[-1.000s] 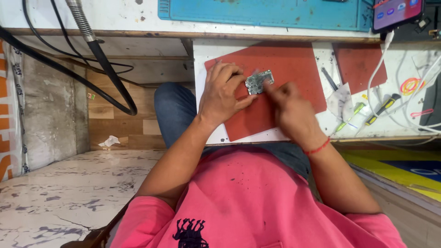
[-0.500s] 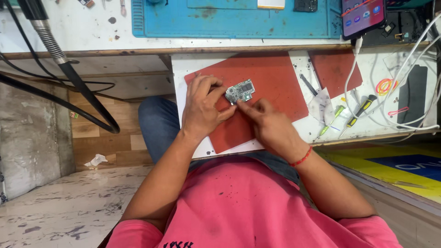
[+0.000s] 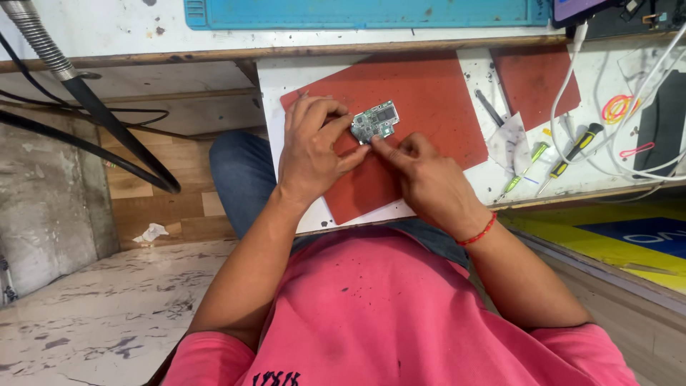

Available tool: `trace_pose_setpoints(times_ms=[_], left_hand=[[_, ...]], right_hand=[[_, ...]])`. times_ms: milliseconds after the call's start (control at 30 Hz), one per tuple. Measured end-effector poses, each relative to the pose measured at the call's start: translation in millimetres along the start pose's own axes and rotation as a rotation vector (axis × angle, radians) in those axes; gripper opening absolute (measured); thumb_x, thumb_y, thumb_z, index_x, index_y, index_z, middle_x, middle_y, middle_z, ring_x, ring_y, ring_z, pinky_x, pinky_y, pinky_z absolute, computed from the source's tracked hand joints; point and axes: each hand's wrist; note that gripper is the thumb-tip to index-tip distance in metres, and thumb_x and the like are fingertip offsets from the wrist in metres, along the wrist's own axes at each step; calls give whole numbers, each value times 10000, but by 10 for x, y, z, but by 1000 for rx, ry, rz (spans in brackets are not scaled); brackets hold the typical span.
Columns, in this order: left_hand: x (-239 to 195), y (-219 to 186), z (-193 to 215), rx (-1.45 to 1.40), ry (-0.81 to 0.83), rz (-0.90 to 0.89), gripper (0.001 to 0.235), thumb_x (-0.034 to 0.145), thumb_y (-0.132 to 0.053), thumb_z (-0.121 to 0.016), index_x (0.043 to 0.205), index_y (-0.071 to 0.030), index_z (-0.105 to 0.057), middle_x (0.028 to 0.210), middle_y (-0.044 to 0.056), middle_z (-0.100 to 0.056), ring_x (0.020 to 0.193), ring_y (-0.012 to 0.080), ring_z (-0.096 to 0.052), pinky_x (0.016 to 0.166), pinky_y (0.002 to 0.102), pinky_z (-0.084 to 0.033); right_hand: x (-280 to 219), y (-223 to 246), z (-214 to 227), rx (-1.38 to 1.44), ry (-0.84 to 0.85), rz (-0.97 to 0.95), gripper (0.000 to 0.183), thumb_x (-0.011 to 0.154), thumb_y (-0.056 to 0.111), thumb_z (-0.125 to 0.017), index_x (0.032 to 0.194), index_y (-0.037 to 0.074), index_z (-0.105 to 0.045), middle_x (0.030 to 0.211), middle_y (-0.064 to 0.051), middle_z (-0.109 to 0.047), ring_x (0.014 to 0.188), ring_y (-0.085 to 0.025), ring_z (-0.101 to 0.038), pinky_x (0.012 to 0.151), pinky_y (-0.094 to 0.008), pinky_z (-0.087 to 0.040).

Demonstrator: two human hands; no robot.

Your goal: The person scrapes a small circuit board with a metal tool on a red mat, then uses a hot air gun to apply heat to the board. The person holds the board with one hand while operating the tool with the other.

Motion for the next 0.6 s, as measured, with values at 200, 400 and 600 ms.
trace_pose_setpoints(times_ms=[200, 400, 600], left_hand=[[-17, 36, -22, -16, -24, -17, 435, 682, -219, -939, 1022, -32, -742, 1144, 67, -626, 1143, 281, -564, 1080, 486, -422], [1, 10, -38, -5, -25, -24, 446, 688, -218, -938, 1027, -11, -735, 1136, 88, -613, 1120, 293, -557, 1042, 476, -433], [-20, 15, -65, -1, -41, -43, 443, 697, -224, -942, 1030, -13, -740, 1119, 78, -610, 1121, 286, -561, 1071, 491, -422]], right_hand=[[-28, -81, -58, 47, -50, 21, 536, 903, 7, -561, 1410, 163, -631, 1037, -171, -636, 773, -391, -670, 653, -495, -544], [-41, -85, -96, -14, -155, -39, 569, 881, -22, -564, 1417, 155, -628, 1105, -188, -634, 807, -410, -669, 695, -506, -550], [-48, -58, -85, 2, -157, -84, 544, 926, -6, -559, 1444, 155, -604, 1081, -179, -634, 799, -389, -675, 692, -493, -552]])
Point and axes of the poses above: each hand's wrist, its own x-axis towards the middle knuckle, its own z-axis out of the back of the hand, y = z × x
